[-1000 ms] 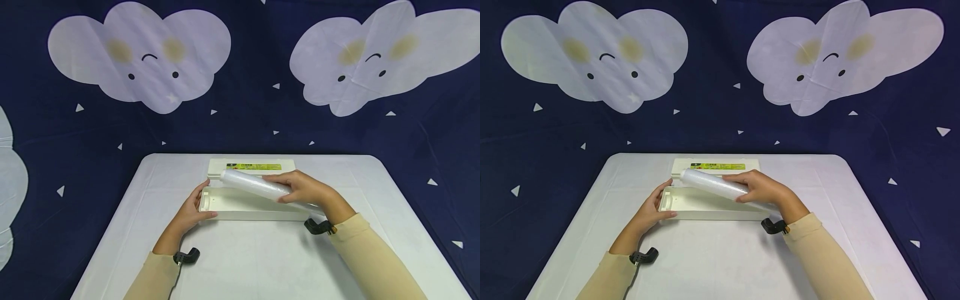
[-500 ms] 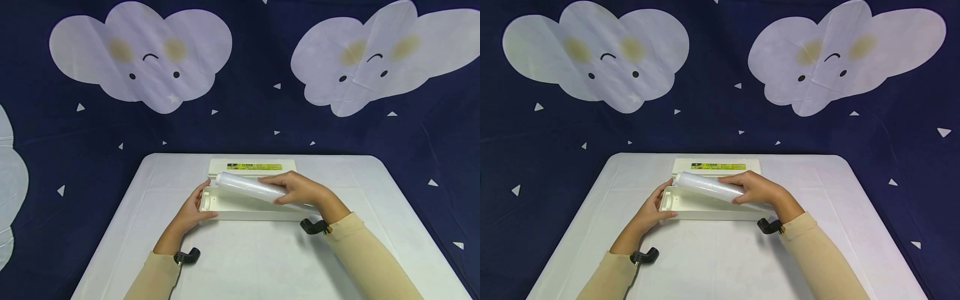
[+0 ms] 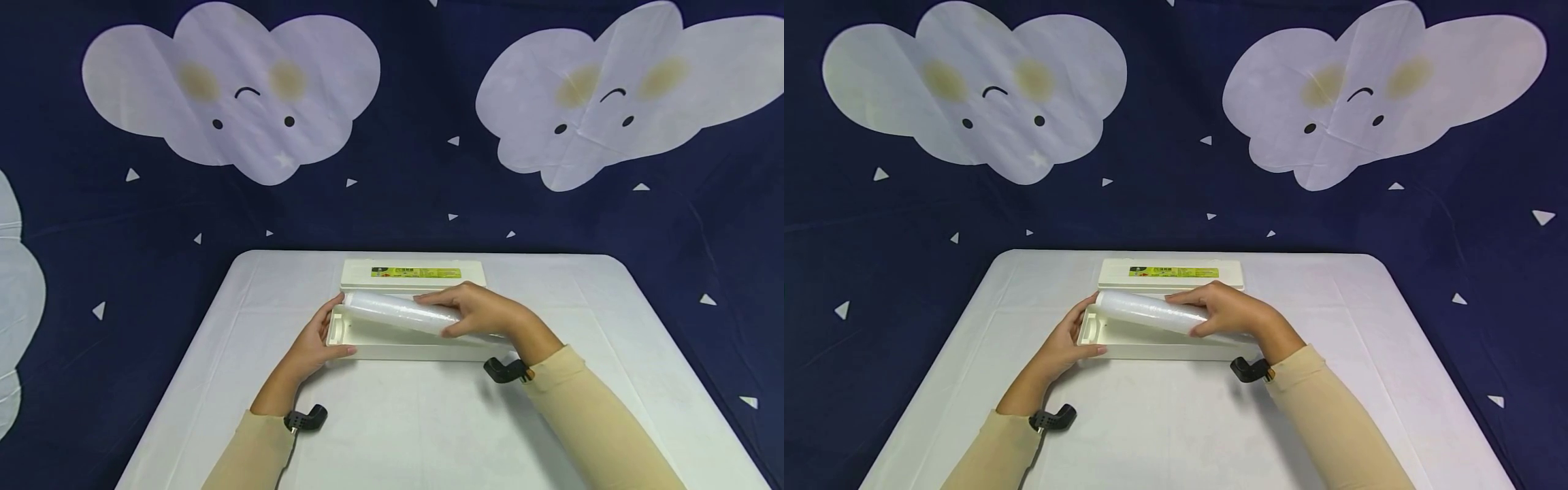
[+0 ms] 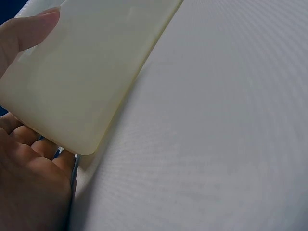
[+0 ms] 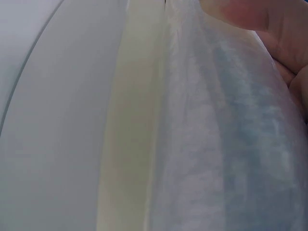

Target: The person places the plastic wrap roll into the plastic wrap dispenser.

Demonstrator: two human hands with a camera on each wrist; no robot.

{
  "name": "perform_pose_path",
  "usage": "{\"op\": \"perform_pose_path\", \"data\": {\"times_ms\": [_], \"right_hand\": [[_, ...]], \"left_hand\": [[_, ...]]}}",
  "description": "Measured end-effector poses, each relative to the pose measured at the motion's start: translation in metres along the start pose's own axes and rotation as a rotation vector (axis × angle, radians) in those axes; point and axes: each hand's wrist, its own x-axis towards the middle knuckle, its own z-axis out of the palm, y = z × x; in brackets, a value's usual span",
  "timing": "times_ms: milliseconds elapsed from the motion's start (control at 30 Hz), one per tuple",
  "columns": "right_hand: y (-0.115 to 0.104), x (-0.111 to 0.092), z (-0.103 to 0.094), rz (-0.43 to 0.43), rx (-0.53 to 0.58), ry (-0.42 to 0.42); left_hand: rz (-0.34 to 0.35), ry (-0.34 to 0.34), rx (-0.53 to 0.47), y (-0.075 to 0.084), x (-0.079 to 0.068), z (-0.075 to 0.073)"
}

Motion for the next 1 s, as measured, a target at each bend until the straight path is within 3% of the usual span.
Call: {"op": "perform_pose_path", "data": {"times_ms": [1000], "right_hand": [[-0.004, 0.023, 0.008, -0.056, -0.028, -0.093]], "left_hand": [[0.001, 0.008, -0.013, -0.002, 0.001, 0.0]]}}
